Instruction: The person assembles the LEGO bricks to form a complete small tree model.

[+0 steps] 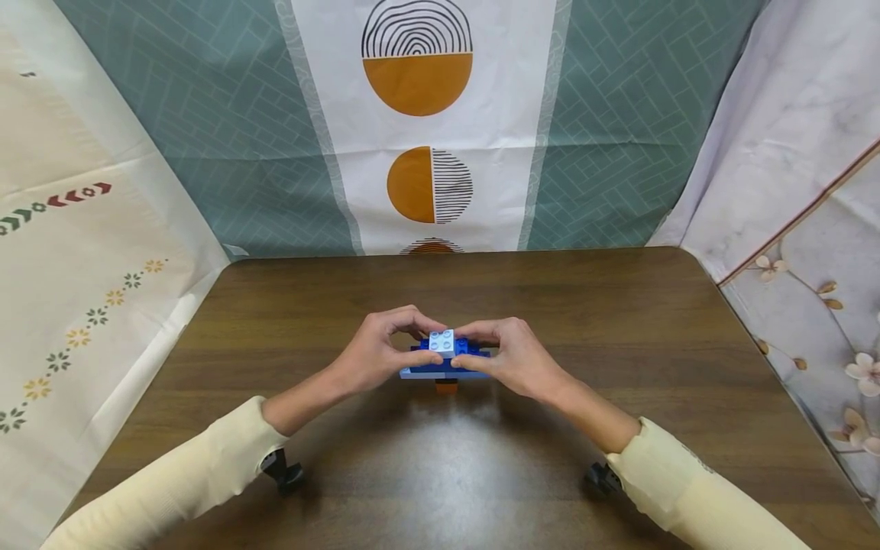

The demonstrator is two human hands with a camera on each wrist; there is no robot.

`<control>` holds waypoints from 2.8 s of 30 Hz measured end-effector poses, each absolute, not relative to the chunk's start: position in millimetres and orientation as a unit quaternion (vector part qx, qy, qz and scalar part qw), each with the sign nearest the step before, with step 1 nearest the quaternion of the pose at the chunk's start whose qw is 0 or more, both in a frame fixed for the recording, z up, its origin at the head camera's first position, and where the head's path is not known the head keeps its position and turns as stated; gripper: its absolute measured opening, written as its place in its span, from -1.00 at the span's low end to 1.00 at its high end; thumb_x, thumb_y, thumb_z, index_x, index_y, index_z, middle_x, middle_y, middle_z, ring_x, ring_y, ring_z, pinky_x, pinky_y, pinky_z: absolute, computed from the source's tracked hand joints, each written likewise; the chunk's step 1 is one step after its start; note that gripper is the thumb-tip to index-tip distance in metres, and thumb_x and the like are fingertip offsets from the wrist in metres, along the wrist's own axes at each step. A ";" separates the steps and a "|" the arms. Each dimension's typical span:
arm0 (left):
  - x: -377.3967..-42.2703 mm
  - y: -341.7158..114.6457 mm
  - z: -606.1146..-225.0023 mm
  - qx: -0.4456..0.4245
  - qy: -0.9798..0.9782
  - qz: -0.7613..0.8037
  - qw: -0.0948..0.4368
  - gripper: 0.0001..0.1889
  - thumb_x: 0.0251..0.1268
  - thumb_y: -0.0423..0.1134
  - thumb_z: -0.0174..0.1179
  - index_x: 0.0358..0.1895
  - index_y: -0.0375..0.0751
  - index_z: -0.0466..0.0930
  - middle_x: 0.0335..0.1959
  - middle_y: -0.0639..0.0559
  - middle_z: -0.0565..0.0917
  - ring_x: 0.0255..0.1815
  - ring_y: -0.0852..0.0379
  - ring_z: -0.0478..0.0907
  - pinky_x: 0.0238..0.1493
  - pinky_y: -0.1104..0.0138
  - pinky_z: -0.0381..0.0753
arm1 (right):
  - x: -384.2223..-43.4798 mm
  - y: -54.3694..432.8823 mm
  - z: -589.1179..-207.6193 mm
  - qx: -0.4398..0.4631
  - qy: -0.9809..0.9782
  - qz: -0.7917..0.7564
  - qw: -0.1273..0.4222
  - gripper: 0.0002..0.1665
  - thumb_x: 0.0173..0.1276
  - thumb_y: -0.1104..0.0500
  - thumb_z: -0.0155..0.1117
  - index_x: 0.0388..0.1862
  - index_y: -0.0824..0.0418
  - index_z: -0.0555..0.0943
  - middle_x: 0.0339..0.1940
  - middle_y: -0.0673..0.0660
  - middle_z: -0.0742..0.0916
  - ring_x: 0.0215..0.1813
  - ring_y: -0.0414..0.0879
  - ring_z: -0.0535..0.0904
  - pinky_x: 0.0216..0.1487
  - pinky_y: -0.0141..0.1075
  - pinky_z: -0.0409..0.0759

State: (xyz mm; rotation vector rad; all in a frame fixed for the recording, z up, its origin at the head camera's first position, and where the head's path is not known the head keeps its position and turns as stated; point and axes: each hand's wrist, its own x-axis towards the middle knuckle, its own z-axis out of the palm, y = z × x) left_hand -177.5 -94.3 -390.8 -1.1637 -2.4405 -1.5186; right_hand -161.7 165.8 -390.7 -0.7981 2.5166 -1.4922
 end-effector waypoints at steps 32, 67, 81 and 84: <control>-172.8 -91.1 -401.9 -0.348 -0.791 -0.503 0.039 -0.64 0.22 -0.26 0.60 0.04 -0.18 0.71 0.06 0.09 0.81 -0.09 0.23 0.69 0.00 0.09 0.76 | -152.9 159.8 -379.5 -0.265 0.828 -0.493 -0.012 -0.60 0.28 0.23 0.64 0.11 0.16 0.83 0.02 0.03 0.86 0.09 -0.04 0.79 0.18 0.01 0.70; -159.8 -148.6 -430.0 -0.335 -0.851 -0.403 0.023 -0.37 0.32 -0.17 0.54 0.44 -0.15 0.60 0.34 0.01 0.67 0.20 -0.08 0.73 0.25 0.03 0.67 | -141.9 198.3 -417.7 -0.238 0.849 -0.470 0.042 -0.33 0.35 0.23 0.58 0.43 0.22 0.63 0.33 0.20 0.71 0.31 0.16 0.68 0.26 0.13 0.61; -147.6 -145.6 -440.0 -0.294 -0.859 -0.418 0.034 -0.49 0.38 -0.18 0.48 0.37 -0.05 0.67 0.28 0.01 0.71 0.23 0.10 0.70 0.17 0.17 0.70 | -138.9 197.5 -423.7 -0.208 0.860 -0.465 0.024 -0.44 0.33 0.29 0.58 0.31 0.27 0.71 0.25 0.24 0.76 0.19 0.18 0.75 0.14 0.03 0.70; -147.2 -144.3 -440.4 -0.289 -0.858 -0.422 0.038 -0.52 0.40 -0.21 0.47 0.35 -0.08 0.68 0.26 0.01 0.72 0.22 0.10 0.71 0.17 0.18 0.70 | -139.0 196.6 -424.0 -0.205 0.861 -0.464 0.020 -0.46 0.34 0.30 0.58 0.29 0.28 0.72 0.23 0.25 0.77 0.17 0.16 0.77 0.11 -0.04 0.72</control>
